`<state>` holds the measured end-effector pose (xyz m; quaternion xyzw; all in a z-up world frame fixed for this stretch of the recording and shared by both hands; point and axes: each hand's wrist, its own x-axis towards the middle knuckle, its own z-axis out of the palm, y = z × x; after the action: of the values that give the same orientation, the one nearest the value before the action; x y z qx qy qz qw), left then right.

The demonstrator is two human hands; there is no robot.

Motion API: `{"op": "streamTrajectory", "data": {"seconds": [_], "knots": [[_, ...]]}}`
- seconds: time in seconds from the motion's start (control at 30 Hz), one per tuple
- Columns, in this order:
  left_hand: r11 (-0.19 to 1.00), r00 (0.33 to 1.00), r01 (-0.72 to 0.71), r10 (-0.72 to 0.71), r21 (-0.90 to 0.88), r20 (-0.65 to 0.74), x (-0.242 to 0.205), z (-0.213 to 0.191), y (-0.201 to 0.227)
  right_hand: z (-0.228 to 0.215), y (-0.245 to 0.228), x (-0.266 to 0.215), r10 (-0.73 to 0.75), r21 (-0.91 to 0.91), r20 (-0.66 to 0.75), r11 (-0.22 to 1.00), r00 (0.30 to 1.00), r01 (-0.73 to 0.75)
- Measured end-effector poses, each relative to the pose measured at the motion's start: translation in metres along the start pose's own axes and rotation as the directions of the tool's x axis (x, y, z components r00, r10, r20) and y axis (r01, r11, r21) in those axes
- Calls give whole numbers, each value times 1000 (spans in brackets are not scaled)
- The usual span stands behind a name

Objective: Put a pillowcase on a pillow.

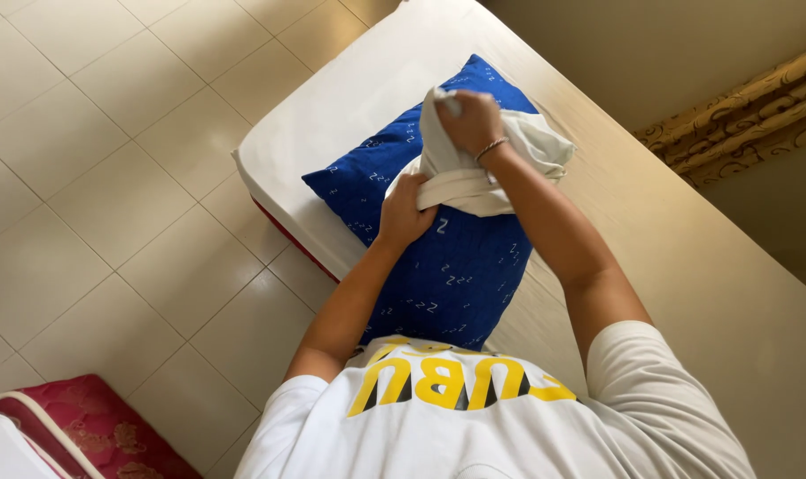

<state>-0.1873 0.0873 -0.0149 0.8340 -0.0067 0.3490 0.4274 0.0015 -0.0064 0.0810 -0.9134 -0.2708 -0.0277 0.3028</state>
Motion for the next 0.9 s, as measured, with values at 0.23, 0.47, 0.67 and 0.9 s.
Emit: {"op": "streamTrajectory", "data": {"seconds": [0.23,0.47,0.67,0.9], "knots": [[952,890,-297,247,75,382,-20,-45,55,-50,67,70,-339,-385,-402,905,851,178],[968,894,-227,162,110,417,-60,-86,7,7,76,82,32,-151,-248,986,968,-71],[967,886,-79,-43,241,463,-19,-96,-12,14,132,53,-131,-71,-48,989,990,128],[975,966,-26,-32,221,256,12,-60,5,4,186,-71,820,599,364,156,441,-785]]}}
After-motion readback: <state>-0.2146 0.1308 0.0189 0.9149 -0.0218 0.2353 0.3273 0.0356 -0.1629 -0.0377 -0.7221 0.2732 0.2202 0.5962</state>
